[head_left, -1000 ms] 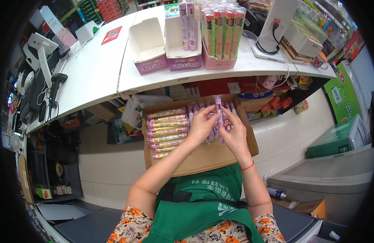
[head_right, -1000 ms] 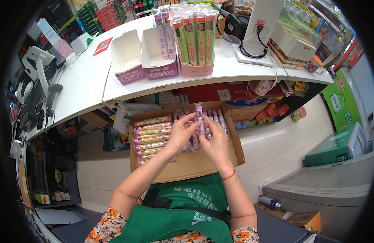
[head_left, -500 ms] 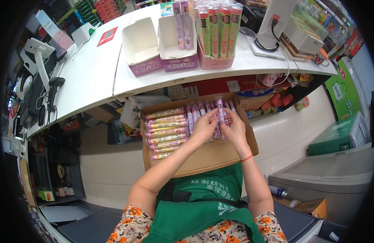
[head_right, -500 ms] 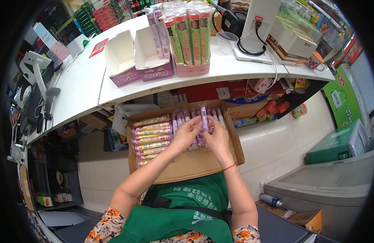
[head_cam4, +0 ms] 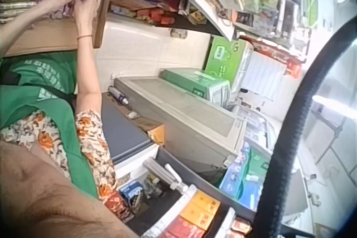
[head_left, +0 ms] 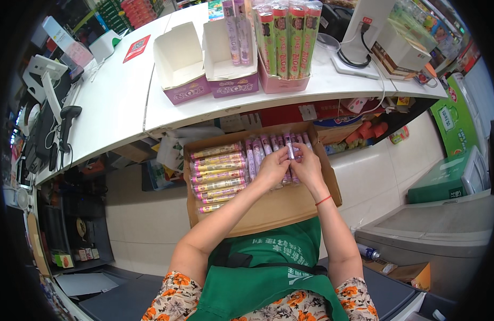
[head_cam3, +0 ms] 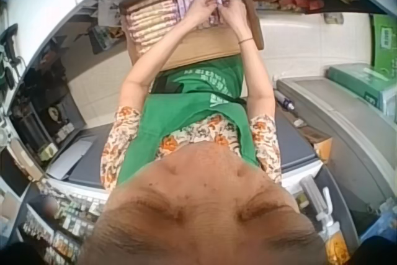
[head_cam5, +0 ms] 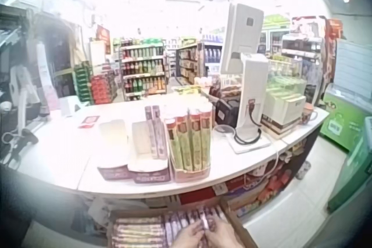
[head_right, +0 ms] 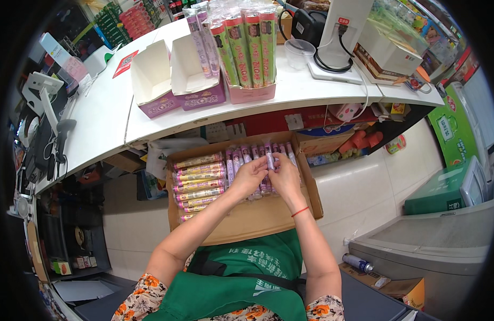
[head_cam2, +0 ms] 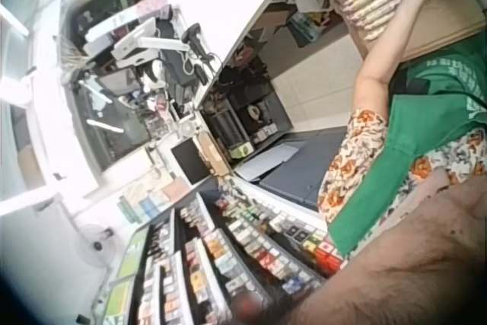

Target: The person repeatedly picks up individually wrapped candy sticks from a display box and places them into a cardboard tray, arranging them in neat rows. The person handles both purple and green-wrapped items, organizing them by color within the tray.

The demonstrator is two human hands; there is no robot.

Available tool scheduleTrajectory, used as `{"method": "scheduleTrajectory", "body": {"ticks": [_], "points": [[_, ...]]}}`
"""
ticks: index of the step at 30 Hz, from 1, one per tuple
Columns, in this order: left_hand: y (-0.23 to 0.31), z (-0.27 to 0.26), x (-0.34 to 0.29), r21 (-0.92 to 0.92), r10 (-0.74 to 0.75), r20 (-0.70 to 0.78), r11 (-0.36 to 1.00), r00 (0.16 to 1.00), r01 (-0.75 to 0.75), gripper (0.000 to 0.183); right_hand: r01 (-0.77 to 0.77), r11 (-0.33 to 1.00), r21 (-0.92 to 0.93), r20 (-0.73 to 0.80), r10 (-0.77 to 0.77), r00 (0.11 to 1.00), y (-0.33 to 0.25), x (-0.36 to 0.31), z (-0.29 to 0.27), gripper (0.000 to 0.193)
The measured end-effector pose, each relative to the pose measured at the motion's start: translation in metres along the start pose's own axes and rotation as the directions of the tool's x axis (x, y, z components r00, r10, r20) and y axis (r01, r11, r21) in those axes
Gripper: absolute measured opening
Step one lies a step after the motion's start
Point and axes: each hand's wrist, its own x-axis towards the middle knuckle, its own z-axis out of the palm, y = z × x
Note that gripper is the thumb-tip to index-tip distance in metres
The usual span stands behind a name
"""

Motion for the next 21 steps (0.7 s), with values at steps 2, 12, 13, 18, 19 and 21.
{"method": "scheduleTrajectory", "body": {"ticks": [2, 12, 13, 18, 19, 21], "points": [[0.0, 0.0, 0.001, 0.011, -0.014, -0.006, 1.0, 1.0, 0.014, 0.056, 0.001, 1.0, -0.011, 0.015, -0.001, 1.0, 0.002, 0.002, 0.002, 0.047], [-0.001, 0.003, -0.002, -0.025, 0.041, -0.005, 0.999, 0.999, -0.042, 0.05, 0.06, 0.997, -0.051, 0.019, -0.059, 0.998, 0.019, 0.006, 0.011, 0.042], [0.008, 0.006, -0.008, -0.015, 0.086, 0.002, 0.996, 0.996, -0.086, 0.047, 0.062, 0.996, -0.056, 0.026, -0.061, 0.998, 0.027, 0.007, 0.011, 0.042], [0.072, 0.021, -0.059, -0.412, 0.373, 0.388, 0.888, 0.843, -0.203, 0.027, 0.262, 0.935, 0.24, -0.059, -0.255, 0.965, 0.072, 0.006, 0.026, 0.043], [0.098, 0.03, -0.079, -0.49, 0.41, 0.538, 0.863, 0.737, -0.122, 0.026, -0.012, 1.0, -0.015, 0.053, 0.013, 0.999, 0.043, 0.011, 0.022, 0.044], [0.145, 0.058, -0.116, -0.759, 0.722, 0.584, 0.648, 0.371, -0.066, 0.03, 0.047, 0.998, -0.042, 0.027, -0.046, 0.999, 0.031, 0.003, 0.015, 0.043]]}}
